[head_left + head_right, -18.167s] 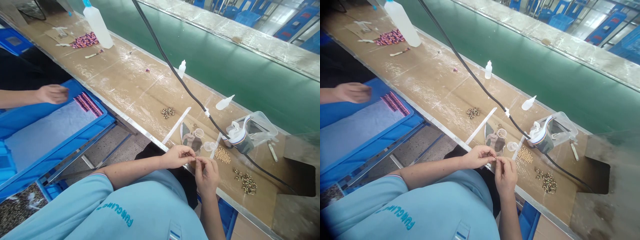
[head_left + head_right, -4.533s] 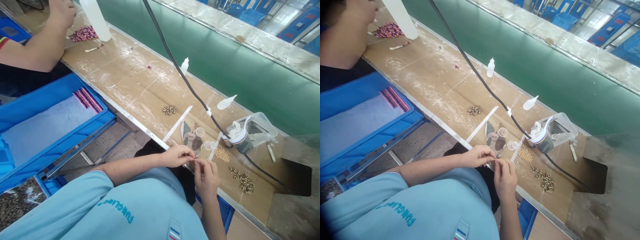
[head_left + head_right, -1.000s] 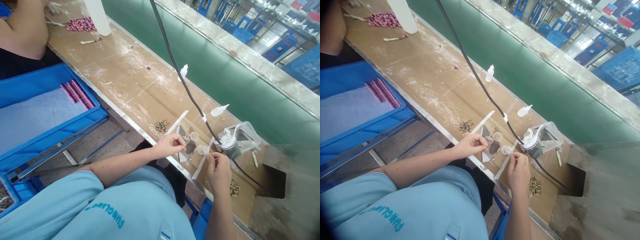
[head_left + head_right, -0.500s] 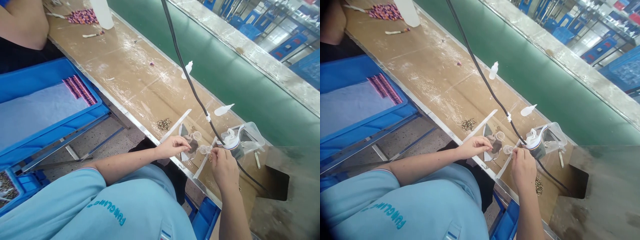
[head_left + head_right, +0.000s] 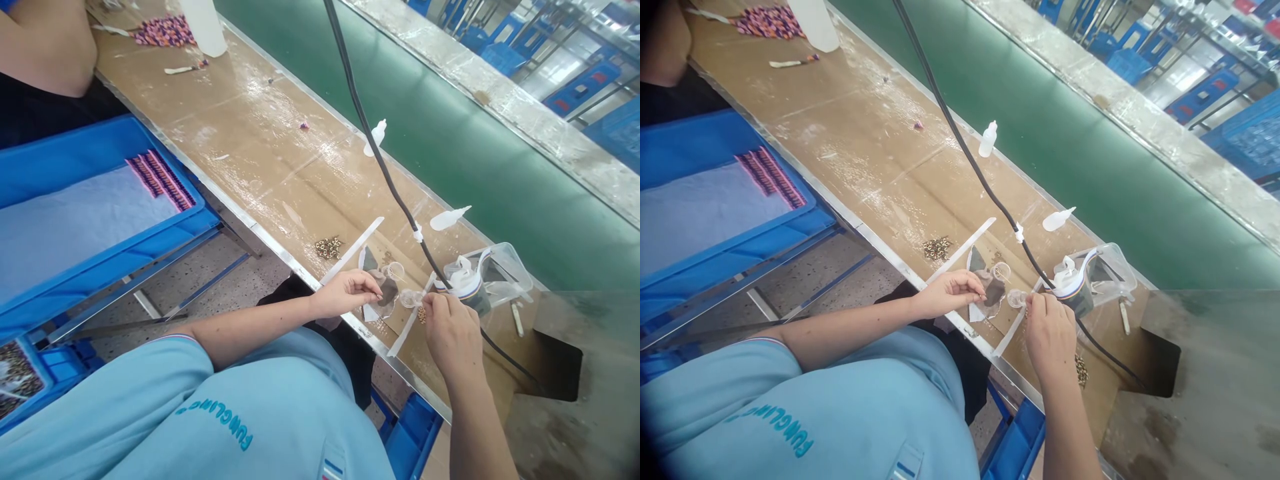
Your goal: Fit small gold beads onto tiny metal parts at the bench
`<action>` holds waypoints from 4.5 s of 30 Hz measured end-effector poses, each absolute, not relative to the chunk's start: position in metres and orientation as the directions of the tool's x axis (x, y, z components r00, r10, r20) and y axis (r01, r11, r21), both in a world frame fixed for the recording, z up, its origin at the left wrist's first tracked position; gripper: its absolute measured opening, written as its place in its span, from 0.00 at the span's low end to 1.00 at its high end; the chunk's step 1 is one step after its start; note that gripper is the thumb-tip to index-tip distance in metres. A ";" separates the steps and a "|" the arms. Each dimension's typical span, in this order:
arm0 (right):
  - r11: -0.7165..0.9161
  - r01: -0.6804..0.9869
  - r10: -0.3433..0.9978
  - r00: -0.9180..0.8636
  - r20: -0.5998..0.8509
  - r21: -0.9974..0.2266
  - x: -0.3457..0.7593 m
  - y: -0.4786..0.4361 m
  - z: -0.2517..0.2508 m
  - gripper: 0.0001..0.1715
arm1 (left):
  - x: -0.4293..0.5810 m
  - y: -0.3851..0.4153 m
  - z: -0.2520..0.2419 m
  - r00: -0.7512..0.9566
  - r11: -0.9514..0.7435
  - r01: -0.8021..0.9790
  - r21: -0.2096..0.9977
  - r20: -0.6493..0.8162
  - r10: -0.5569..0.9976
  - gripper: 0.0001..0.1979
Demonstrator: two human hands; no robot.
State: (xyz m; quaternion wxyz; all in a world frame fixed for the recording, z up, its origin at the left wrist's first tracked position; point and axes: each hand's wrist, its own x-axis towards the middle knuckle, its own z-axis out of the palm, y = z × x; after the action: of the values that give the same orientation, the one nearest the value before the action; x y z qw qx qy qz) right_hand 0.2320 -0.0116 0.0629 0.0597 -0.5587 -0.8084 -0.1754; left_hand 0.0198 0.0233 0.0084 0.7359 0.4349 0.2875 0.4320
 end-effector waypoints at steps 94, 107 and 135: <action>0.263 0.855 0.856 0.007 0.517 -0.447 0.164 -0.064 0.022 0.02 | 0.024 -0.003 0.008 0.565 0.445 -0.389 0.807 -0.173 0.807 0.17; 0.302 0.878 0.832 -0.053 0.553 -0.371 0.166 -0.066 0.018 0.02 | 0.022 -0.005 0.006 0.584 0.416 -0.343 0.842 -0.156 0.797 0.16; -0.194 0.964 0.866 0.255 0.430 -0.181 0.259 -0.079 0.007 0.20 | 0.022 -0.002 0.012 0.632 0.371 -0.145 0.917 -0.203 0.748 0.08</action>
State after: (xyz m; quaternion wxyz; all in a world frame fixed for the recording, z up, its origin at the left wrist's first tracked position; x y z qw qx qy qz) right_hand 0.2589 -0.0788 0.0072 0.2100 -0.7637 -0.5992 -0.1165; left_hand 0.0215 -0.0019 0.0120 0.7658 0.4789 0.3149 0.2917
